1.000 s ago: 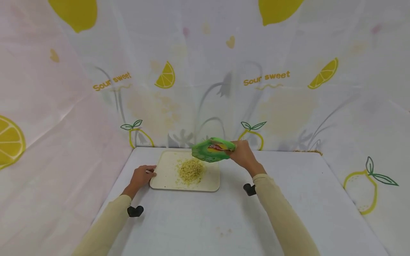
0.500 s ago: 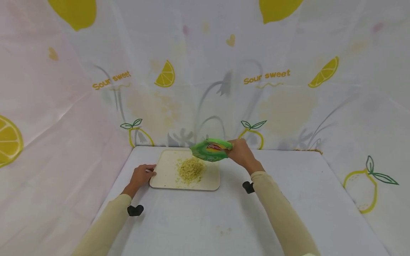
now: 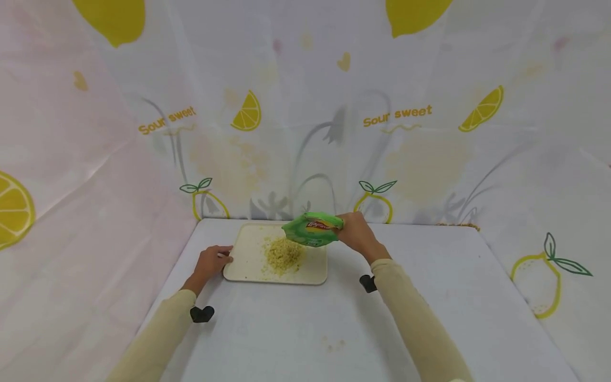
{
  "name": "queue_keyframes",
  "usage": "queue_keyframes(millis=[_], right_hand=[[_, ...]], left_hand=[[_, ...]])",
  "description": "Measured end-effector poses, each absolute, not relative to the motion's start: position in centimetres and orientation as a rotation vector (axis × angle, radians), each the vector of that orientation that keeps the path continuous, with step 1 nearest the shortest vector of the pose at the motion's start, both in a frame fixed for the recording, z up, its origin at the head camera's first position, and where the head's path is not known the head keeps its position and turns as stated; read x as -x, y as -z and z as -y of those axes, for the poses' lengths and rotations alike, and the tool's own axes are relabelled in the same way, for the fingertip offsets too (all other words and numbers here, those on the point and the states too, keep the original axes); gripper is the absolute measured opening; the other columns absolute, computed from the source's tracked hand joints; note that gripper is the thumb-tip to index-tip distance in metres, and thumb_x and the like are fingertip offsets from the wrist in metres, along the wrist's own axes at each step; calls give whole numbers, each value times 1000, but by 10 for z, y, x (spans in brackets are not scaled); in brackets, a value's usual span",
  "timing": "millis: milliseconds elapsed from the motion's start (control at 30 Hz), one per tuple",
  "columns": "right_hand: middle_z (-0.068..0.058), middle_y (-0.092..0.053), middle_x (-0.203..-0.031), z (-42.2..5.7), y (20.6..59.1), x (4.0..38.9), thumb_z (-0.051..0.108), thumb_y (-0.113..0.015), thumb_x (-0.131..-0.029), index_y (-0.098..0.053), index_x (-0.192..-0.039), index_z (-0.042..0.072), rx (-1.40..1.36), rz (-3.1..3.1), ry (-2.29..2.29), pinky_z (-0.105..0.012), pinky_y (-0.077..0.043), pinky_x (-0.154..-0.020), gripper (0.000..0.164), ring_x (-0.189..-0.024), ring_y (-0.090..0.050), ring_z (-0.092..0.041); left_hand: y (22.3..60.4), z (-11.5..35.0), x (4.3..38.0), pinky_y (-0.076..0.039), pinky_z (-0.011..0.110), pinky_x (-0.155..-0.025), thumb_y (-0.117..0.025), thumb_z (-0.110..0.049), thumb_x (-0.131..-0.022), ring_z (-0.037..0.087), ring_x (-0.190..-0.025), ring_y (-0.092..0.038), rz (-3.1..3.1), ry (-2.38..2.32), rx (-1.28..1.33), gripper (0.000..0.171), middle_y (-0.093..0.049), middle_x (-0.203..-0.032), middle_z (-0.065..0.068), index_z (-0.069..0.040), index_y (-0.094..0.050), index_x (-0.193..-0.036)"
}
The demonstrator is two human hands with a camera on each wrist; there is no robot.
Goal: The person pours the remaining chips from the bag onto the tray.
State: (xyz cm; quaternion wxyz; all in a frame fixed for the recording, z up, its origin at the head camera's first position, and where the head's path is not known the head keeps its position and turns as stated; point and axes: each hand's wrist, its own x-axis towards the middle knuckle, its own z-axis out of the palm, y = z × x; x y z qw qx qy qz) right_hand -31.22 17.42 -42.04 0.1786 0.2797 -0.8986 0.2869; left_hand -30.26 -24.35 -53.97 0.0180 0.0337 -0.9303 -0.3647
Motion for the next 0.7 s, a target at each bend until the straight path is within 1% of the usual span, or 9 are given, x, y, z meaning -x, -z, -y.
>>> queue_keyframes(millis=[133, 367, 433, 567, 700], right_hand=[[-12, -73, -79, -172, 418, 310, -2, -74, -81, -77, -88, -2, -770, 2439, -916, -38, -53, -57, 8, -62, -64, -19], [-12, -74, -84, -169, 426, 310, -2, -72, -83, -77, -91, -2, -748, 2548, -790, -36, -55, -60, 9, -67, -67, -16], [-12, -74, -84, -169, 426, 311, -1, -71, -84, -76, -92, -2, -724, 2563, -773, -37, -55, -60, 9, -66, -66, -16], [-11, -74, -83, -170, 420, 311, 1, -71, -85, -77, -92, 0, -691, 2557, -789, -36, -53, -59, 9, -64, -64, -15], [-12, -73, -79, -169, 412, 309, 2, -73, -83, -77, -89, -2, -684, 2502, -909, -36, -51, -56, 8, -62, -62, -17]], left_hand=[[539, 243, 302, -49, 30, -65, -71, -8, -87, 26, -89, -61, 2900, 1130, -114, 39, -65, -108, 16, 0, -65, -125], [538, 243, 303, -49, 32, -65, -71, -7, -87, 26, -88, -61, 2910, 1098, -89, 39, -66, -107, 17, 1, -64, -125], [538, 243, 304, -49, 32, -65, -71, -7, -87, 25, -88, -62, 2910, 1089, -92, 40, -66, -106, 16, -1, -65, -126], [539, 243, 306, -50, 33, -67, -72, -7, -86, 27, -90, -63, 2905, 1078, -94, 40, -66, -106, 16, 0, -65, -125], [539, 244, 305, -50, 34, -67, -72, -7, -86, 29, -92, -63, 2909, 1091, -107, 40, -65, -106, 17, 0, -65, -125]])
